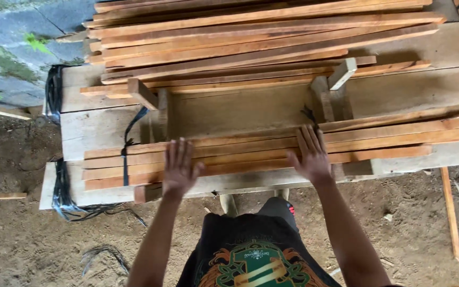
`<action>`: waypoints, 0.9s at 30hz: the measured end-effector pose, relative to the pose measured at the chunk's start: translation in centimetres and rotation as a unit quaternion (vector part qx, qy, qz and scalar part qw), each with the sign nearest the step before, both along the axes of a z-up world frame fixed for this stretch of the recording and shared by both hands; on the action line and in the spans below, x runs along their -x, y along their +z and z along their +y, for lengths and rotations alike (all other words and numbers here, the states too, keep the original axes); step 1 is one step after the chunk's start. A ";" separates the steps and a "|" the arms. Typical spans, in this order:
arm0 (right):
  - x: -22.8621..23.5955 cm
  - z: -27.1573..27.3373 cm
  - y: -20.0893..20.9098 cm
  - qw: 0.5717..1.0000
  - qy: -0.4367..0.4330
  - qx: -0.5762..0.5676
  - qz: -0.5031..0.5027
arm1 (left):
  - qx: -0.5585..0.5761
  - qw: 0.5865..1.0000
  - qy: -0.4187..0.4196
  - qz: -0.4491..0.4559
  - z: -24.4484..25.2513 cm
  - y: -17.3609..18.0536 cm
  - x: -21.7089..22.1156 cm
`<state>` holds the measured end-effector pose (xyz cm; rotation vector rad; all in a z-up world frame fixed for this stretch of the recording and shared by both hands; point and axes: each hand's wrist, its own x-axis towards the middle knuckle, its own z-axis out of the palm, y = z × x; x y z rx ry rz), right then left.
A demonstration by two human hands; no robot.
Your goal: Organizing wooden planks into bundles and securing them with plastic straps.
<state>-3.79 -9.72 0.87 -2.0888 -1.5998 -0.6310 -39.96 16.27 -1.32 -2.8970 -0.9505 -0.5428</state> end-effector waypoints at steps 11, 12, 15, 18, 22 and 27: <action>1.4 -2.1 -2.8 0.993 -0.041 0.059 -0.089 | -0.028 0.988 -0.064 0.139 -1.6 -1.6 1.6; 0.9 -2.0 -2.9 0.993 -0.043 0.057 -0.091 | -0.030 0.988 -0.065 0.138 -1.3 -2.0 1.6; -0.2 -1.6 -2.0 0.994 -0.029 0.066 -0.083 | -0.027 0.985 -0.068 0.158 0.1 -2.0 1.5; -2.4 -0.1 1.7 0.987 0.003 0.149 -0.054 | 0.042 0.971 -0.089 0.218 3.5 -1.8 0.0; -6.0 3.7 3.4 0.921 -0.014 0.385 0.053 | 0.118 0.948 -0.075 0.286 6.9 2.9 -3.7; -7.4 8.9 9.3 0.858 -0.066 0.483 0.163 | 0.192 0.934 -0.012 0.300 12.1 0.9 -5.9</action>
